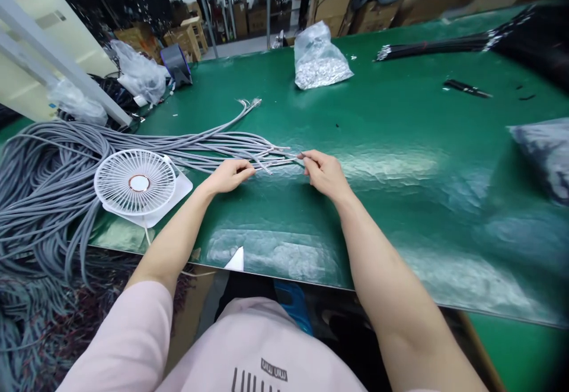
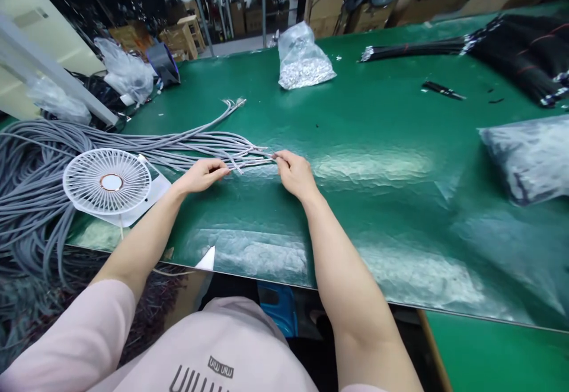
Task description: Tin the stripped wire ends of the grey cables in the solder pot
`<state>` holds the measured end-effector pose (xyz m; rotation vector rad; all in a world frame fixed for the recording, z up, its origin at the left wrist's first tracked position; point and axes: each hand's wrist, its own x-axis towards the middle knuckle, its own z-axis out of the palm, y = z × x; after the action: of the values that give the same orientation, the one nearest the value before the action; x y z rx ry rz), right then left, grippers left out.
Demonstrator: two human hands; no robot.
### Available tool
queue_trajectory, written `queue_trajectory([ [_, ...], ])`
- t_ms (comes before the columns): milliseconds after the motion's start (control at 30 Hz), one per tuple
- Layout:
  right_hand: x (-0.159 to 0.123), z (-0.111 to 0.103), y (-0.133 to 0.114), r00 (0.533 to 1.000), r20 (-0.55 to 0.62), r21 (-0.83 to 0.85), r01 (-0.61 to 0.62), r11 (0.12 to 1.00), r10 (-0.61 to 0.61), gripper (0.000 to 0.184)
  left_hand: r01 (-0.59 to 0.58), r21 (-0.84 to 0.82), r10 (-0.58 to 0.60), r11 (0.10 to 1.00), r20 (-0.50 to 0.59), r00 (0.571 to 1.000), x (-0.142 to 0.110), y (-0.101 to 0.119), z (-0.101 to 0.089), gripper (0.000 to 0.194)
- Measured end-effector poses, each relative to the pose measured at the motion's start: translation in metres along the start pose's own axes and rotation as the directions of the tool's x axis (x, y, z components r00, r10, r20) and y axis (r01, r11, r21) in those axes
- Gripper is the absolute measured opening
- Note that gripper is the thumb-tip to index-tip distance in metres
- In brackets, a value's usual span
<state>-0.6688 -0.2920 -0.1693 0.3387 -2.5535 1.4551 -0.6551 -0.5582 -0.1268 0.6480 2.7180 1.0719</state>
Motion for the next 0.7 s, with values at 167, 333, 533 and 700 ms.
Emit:
queue_trajectory([
  [167,-0.023,0.007,-0.037,0.962,0.075,-0.006,0.266,0.964,-0.264,0.034,0.063,-0.066,-0.062,0.996,0.019,0.998,-0.01,-0.012,0.022,0.029],
  [333,-0.035,0.027,-0.047,0.885,0.375,-0.217,0.373,0.902,-0.275,0.04,0.034,0.03,-0.033,0.999,-0.032,0.999,-0.008,-0.017,0.027,0.029],
  [533,-0.019,0.014,-0.024,0.998,0.015,-0.48,0.055,0.876,-0.055,0.037,0.042,0.025,-0.042,0.999,-0.008,0.999,-0.011,-0.004,0.014,0.032],
  [700,-0.027,0.014,-0.037,0.982,0.072,-0.081,0.178,0.981,-0.173,0.033,0.024,0.006,-0.024,1.0,-0.071,0.997,-0.015,0.003,0.008,0.031],
])
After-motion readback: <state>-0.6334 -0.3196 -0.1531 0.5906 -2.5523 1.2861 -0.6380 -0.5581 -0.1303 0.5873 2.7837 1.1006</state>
